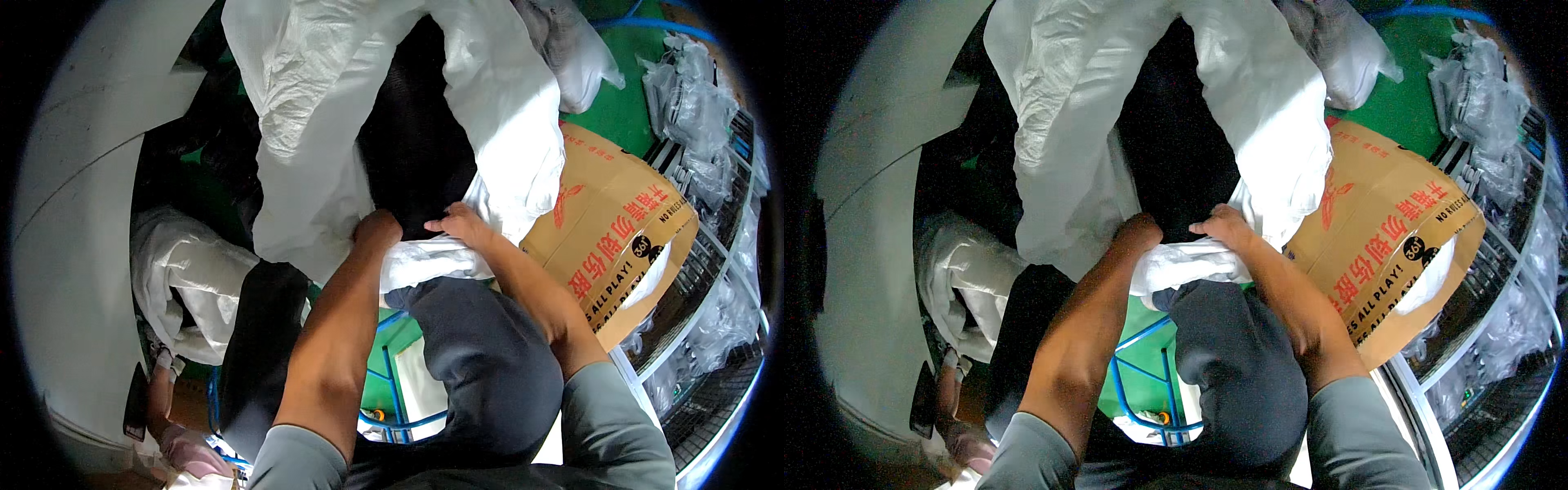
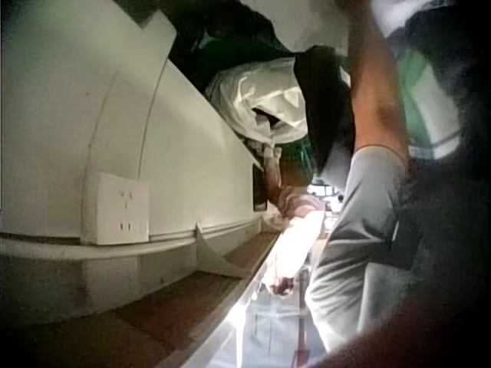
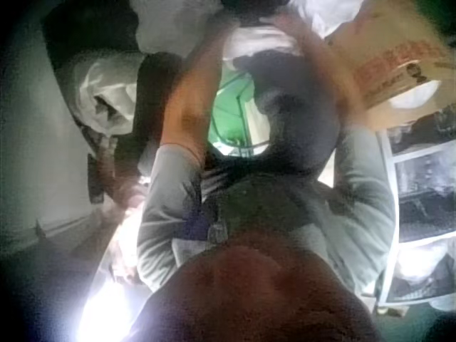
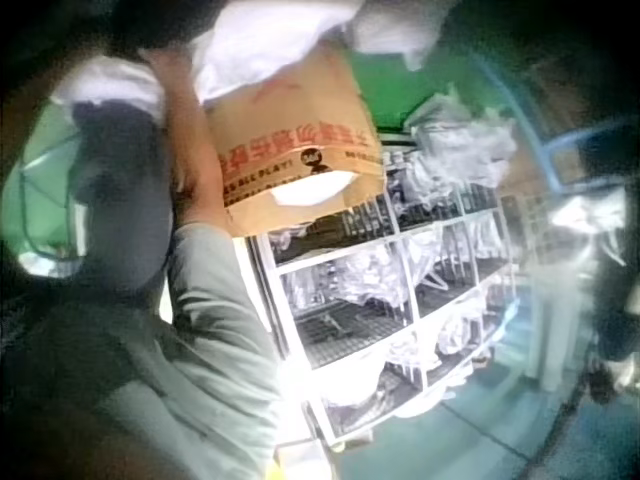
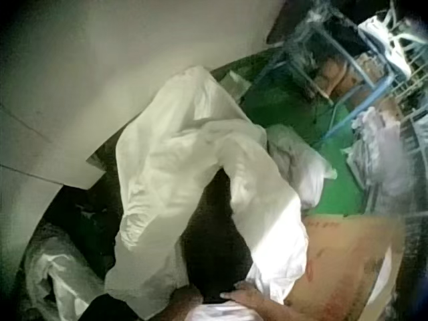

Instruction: The person reaches into a large white bag to retrieve black perforated shoe components, stacks them on a metal table, and then picks up assembled sneakers from a conveyor belt to check them.

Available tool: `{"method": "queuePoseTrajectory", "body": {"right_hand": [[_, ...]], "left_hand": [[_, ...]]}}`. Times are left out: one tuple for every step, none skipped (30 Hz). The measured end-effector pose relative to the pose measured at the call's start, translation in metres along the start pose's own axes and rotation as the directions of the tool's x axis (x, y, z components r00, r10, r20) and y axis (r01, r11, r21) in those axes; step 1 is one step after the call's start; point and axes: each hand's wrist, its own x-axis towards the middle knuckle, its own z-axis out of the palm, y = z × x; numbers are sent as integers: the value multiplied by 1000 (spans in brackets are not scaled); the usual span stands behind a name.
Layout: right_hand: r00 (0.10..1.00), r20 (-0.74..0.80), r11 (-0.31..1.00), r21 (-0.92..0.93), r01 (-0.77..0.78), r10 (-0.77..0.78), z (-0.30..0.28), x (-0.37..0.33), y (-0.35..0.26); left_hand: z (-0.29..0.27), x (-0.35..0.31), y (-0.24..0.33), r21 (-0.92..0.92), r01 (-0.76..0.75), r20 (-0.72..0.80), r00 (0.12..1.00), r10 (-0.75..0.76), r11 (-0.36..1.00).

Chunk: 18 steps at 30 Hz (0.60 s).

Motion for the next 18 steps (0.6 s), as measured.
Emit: {"method": "queuePoseTrajectory", "body": {"right_hand": [[998,-55,970,243,25,-12,5,1,4],[994,-113,881,469,64,-12,7,4,8],[993,-113,881,468,74,-24,4,7,5],[982,-128,948,268,171,-141,6,10,8],[992,-103,936,337,106,-75,8,13,9],[997,-76,915,401,31,0,13,19,15],[997,-74,914,404,21,10,11,15,12],[1000,-2,952,307,8,-8,9,11,9],[997,68,978,207,5,-20,5,7,7],[989,121,996,53,75,-81,2,5,13],[970,176,978,-100,184,-165,0,4,9],[947,145,948,-100,302,-287,2,1,15],[928,134,926,-103,363,-349,9,-2,16],[903,123,899,-108,424,-411,16,-4,18],[980,25,893,416,171,-199,24,-5,13],[997,62,555,828,-78,48,29,-9,7],[997,65,556,828,-78,43,29,-15,5],[994,79,534,838,-109,79,22,-27,1]], "left_hand": [[9,10,-5,36,-27,3,1000,27,999],[16,20,-9,72,-53,7,999,53,996],[19,33,-19,72,-44,-1,999,45,996],[23,41,-27,169,-143,50,989,137,975],[28,50,-30,216,-195,80,980,182,957],[33,55,-30,257,-254,117,966,231,932],[25,53,-23,264,-258,228,953,200,929],[19,47,-18,266,-263,286,940,185,928],[7,38,-10,273,-269,338,926,170,924],[-9,20,9,206,-184,342,934,106,961],[-12,14,7,167,-130,337,939,67,977],[-15,9,4,125,-77,334,942,31,989],[-9,12,-19,-149,-63,309,945,108,987],[2,14,-34,-286,-54,283,949,138,957],[12,14,-48,-417,-48,259,951,169,908],[19,9,-57,-826,159,282,947,152,541],[24,7,-64,-951,310,305,940,150,-12],[18,-4,-59,-949,315,310,939,145,-12]]}}
